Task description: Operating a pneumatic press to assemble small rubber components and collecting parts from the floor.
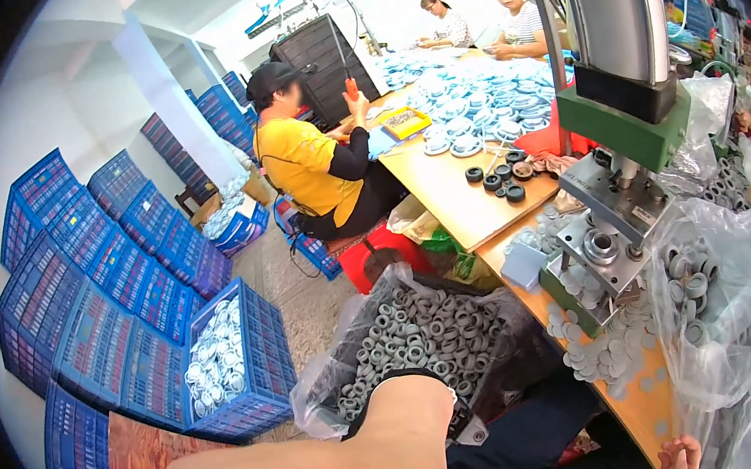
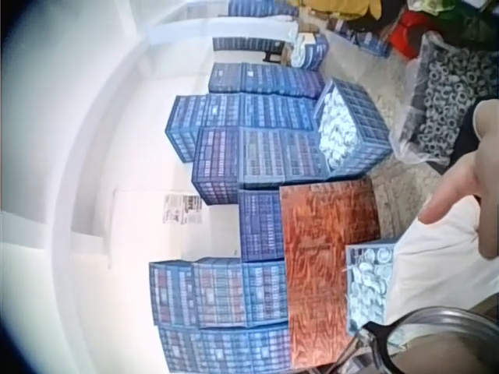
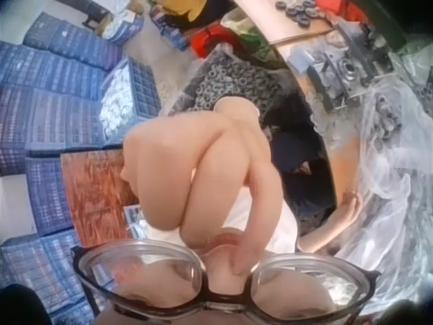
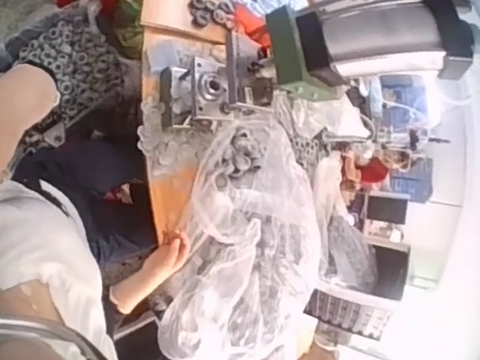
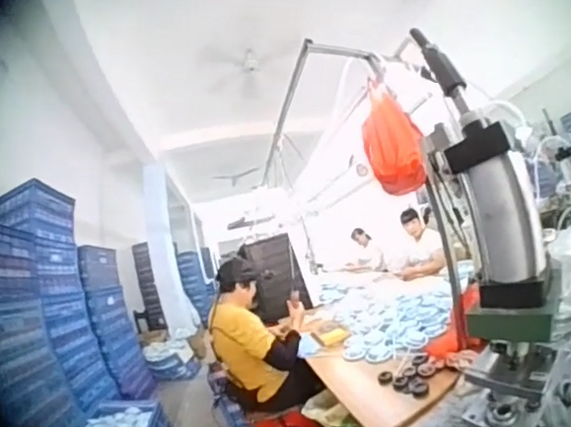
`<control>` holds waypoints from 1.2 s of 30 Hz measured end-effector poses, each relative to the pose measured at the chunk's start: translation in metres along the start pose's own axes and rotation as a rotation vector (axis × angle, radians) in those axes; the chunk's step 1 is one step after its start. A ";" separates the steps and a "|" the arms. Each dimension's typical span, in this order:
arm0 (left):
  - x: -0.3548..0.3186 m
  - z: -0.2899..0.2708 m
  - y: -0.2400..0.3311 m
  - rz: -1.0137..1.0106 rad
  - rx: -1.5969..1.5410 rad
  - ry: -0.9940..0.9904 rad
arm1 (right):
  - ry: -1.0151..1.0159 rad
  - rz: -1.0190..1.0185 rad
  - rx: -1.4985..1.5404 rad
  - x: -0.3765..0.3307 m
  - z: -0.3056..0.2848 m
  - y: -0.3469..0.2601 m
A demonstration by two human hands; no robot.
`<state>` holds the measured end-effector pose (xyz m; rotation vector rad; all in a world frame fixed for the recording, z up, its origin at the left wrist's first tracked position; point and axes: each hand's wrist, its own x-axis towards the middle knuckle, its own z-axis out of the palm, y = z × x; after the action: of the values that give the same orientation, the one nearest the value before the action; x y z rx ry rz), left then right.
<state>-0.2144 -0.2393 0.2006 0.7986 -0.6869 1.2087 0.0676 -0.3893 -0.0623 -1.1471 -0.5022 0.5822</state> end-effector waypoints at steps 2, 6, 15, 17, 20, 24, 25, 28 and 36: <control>0.017 -0.022 -0.012 0.101 -0.068 -0.279 | 0.045 -0.010 -0.016 -0.003 -0.004 -0.001; 0.018 -0.037 0.030 -0.080 -0.160 -0.437 | 0.096 -0.058 -0.087 -0.007 0.011 -0.015; 0.050 -0.085 -0.068 0.312 -0.326 -0.644 | -0.028 0.028 -0.081 -0.002 0.005 0.007; 0.037 -0.085 -0.073 0.350 -0.355 -0.589 | 0.088 0.055 -0.012 -0.006 0.024 -0.009; 0.013 -0.075 -0.085 0.410 -0.388 -0.470 | 0.166 0.037 0.013 -0.007 0.029 -0.019; -0.022 -0.059 -0.085 0.495 -0.386 -0.324 | 0.035 0.096 0.053 -0.006 0.019 -0.012; -0.030 -0.056 -0.079 0.516 -0.374 -0.296 | -0.009 0.118 0.050 -0.004 0.025 -0.015; -0.054 -0.049 -0.056 0.588 -0.304 -0.215 | -0.141 0.140 0.048 0.005 0.032 -0.019; -0.127 -0.032 0.002 0.709 -0.160 -0.009 | -0.347 0.158 0.033 0.007 0.048 -0.032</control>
<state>-0.2432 -0.2796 0.0797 0.4269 -1.1112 1.7542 0.0477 -0.3609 -0.0153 -1.0644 -0.6985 0.9323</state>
